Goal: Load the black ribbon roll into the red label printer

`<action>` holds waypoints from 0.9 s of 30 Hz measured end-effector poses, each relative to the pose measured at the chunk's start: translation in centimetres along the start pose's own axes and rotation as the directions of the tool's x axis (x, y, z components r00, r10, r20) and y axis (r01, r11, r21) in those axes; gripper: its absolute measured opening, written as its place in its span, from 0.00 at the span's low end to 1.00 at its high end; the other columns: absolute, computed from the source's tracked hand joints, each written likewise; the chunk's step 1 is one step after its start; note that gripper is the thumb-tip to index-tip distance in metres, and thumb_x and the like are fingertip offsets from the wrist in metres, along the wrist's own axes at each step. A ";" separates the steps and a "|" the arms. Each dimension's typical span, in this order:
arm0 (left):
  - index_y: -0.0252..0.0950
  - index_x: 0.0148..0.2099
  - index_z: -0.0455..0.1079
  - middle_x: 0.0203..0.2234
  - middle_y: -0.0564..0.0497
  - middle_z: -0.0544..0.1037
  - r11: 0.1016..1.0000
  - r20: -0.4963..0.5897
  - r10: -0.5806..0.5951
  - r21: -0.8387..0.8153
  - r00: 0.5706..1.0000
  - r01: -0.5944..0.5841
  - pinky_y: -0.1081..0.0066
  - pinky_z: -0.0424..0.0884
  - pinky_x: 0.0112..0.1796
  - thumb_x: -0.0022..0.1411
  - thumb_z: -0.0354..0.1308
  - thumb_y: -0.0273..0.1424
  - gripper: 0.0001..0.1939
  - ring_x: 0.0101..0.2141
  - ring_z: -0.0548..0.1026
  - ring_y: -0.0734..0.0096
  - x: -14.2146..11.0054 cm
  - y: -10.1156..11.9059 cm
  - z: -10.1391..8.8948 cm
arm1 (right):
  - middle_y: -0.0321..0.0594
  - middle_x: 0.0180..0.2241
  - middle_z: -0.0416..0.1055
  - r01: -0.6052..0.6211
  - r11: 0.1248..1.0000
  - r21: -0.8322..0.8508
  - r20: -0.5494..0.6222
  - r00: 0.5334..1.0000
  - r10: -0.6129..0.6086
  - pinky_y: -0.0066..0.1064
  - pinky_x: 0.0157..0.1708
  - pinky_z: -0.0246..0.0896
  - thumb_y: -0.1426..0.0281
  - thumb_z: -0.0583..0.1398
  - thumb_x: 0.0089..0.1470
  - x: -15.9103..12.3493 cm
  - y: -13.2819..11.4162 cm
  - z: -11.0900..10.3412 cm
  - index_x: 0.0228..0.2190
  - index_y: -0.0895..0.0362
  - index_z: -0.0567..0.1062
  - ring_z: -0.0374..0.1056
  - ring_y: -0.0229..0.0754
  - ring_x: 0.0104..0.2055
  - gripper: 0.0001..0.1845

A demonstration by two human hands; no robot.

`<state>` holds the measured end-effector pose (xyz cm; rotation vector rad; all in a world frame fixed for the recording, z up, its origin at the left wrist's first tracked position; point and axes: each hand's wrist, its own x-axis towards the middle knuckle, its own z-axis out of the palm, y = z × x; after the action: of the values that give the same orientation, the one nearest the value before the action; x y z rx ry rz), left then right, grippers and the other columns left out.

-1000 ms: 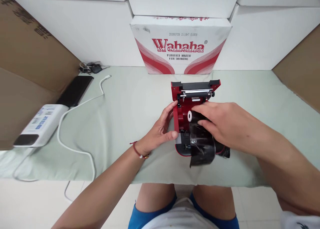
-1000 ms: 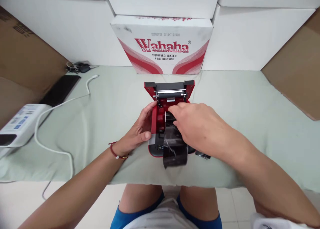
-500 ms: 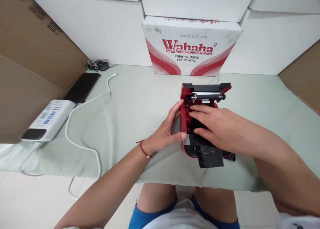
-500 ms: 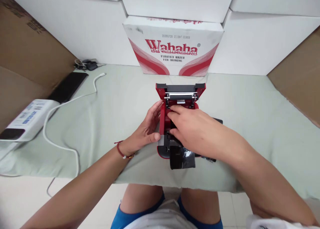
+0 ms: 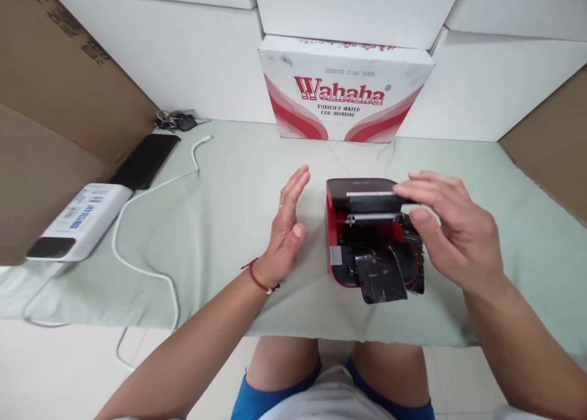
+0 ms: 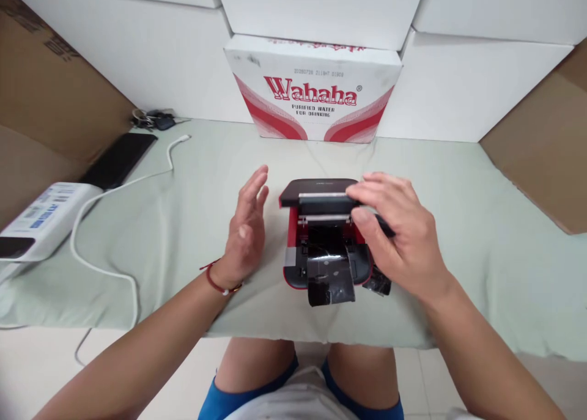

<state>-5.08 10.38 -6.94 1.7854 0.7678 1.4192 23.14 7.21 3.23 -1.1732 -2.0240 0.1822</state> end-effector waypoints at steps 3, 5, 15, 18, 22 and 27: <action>0.54 0.68 0.77 0.67 0.51 0.79 0.985 0.035 0.145 0.092 0.989 -0.147 0.38 0.41 0.78 0.79 0.40 0.60 0.33 0.79 0.57 0.47 0.0 1.0 -0.1 | 0.42 0.53 0.87 0.028 0.992 0.124 0.062 0.997 -0.036 0.53 0.66 0.73 0.71 0.59 0.73 -2.8 -0.2 -0.2 0.54 0.48 0.85 0.80 0.52 0.62 0.17; 0.51 0.61 0.82 0.57 0.49 0.86 0.978 0.080 0.184 0.089 0.980 -0.191 0.38 0.46 0.77 0.80 0.39 0.57 0.33 0.71 0.71 0.47 -0.1 1.5 0.1 | 0.42 0.54 0.86 0.029 0.983 0.180 0.076 0.996 -0.043 0.52 0.65 0.76 0.72 0.60 0.72 -4.0 0.0 0.0 0.55 0.47 0.85 0.81 0.51 0.61 0.18; 0.45 0.53 0.81 0.50 0.46 0.88 0.976 0.094 0.187 0.095 0.978 -0.196 0.42 0.68 0.65 0.79 0.53 0.43 0.17 0.56 0.82 0.50 -0.4 1.4 0.9 | 0.42 0.55 0.86 -0.054 0.970 0.238 0.015 0.999 0.052 0.52 0.64 0.78 0.72 0.61 0.71 -5.4 0.5 1.6 0.55 0.47 0.86 0.81 0.52 0.62 0.18; 0.45 0.57 0.77 0.53 0.43 0.84 0.984 0.152 0.163 0.042 0.975 -0.171 0.42 0.72 0.63 0.72 0.64 0.42 0.15 0.60 0.77 0.48 -0.4 1.3 0.6 | 0.43 0.54 0.86 -0.087 0.973 0.216 -0.002 0.996 0.089 0.55 0.64 0.77 0.70 0.61 0.71 -5.6 0.0 1.7 0.53 0.47 0.86 0.81 0.53 0.62 0.16; 0.49 0.66 0.72 0.71 0.44 0.70 0.991 0.189 -0.003 -0.133 0.982 0.029 0.38 0.54 0.76 0.67 0.70 0.45 0.28 0.77 0.57 0.44 -0.5 0.7 0.9 | 0.46 0.58 0.84 -0.050 0.985 0.164 -0.025 0.998 0.055 0.59 0.67 0.73 0.68 0.60 0.71 -6.6 -1.8 2.1 0.60 0.48 0.81 0.79 0.56 0.64 0.20; 0.62 0.83 0.42 0.85 0.56 0.36 0.888 0.271 -0.198 -0.357 0.942 0.290 0.41 0.37 0.80 0.65 0.72 0.48 0.56 0.83 0.35 0.48 -1.0 0.0 1.7 | 0.44 0.58 0.84 0.111 0.993 0.045 -0.005 0.994 -0.111 0.62 0.73 0.63 0.72 0.63 0.66 -9.1 -3.3 2.8 0.64 0.47 0.77 0.79 0.55 0.65 0.27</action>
<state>-3.63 9.27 -7.68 1.4473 0.5209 1.0856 21.50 -1.21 -2.12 -1.0293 -2.0663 0.1696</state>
